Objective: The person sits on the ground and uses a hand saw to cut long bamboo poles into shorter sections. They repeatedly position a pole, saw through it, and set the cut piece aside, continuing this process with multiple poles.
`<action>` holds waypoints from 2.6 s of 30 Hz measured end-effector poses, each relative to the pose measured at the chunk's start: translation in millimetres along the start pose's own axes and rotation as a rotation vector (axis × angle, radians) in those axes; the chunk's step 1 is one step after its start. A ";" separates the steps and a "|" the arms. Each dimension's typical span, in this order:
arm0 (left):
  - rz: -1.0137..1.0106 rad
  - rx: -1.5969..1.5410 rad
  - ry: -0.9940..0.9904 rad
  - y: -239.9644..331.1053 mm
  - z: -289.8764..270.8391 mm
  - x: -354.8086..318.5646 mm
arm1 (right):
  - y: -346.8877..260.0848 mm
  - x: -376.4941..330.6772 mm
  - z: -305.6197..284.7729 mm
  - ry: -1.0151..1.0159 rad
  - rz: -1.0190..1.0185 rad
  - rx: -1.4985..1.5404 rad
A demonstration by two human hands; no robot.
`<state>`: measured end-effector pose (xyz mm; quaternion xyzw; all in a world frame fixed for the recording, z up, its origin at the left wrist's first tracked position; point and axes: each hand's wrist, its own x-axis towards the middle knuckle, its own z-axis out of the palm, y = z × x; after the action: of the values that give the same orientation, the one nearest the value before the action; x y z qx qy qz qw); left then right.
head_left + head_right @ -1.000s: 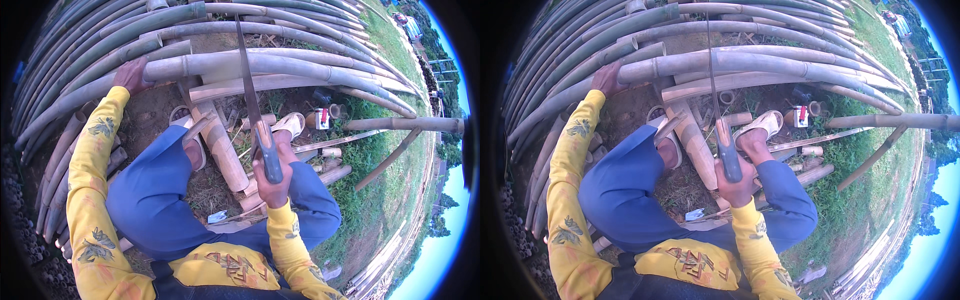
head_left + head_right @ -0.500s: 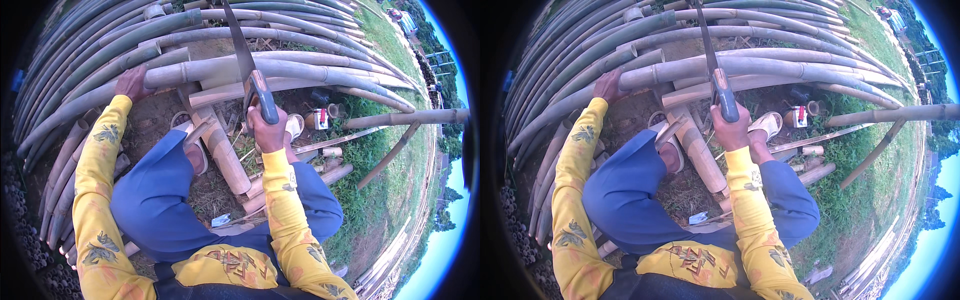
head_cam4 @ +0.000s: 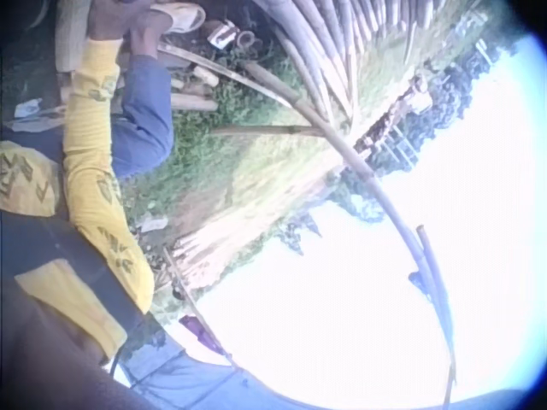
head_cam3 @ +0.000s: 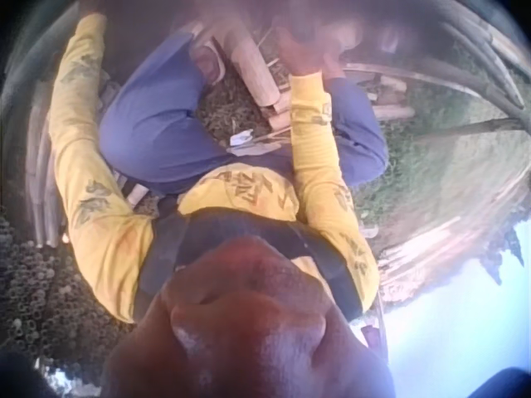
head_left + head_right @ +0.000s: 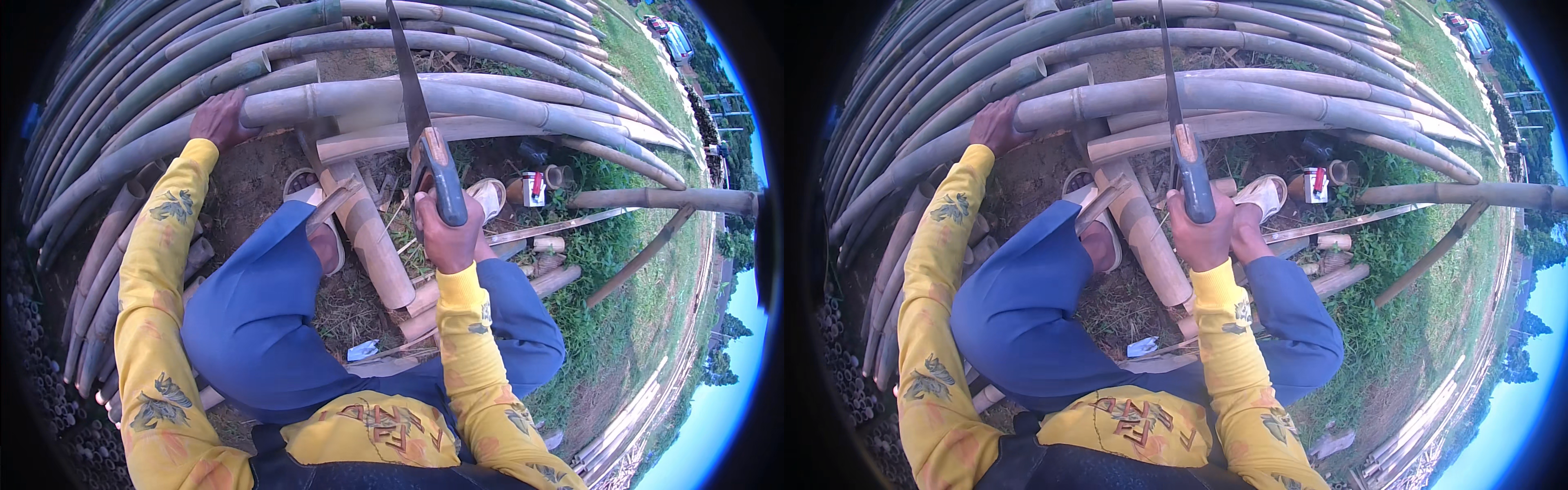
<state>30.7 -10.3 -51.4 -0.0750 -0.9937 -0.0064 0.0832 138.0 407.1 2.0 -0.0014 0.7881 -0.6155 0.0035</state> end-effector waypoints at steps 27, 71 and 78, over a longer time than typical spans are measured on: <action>-0.035 0.024 -0.081 3.4 -6.4 8.4 | 7.7 13.9 15.5 0.038 0.018 0.055; -0.056 0.040 0.007 -8.3 2.1 -4.7 | 37.0 -124.1 -10.8 0.019 -0.046 -0.175; -0.036 0.030 0.033 8.0 -2.2 1.8 | 11.8 16.8 3.6 0.026 -0.027 0.043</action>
<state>30.5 -2.1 -48.9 -0.0556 -0.9934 0.0058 0.1004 121.2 406.4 -10.4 -0.0040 0.7747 -0.6322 -0.0153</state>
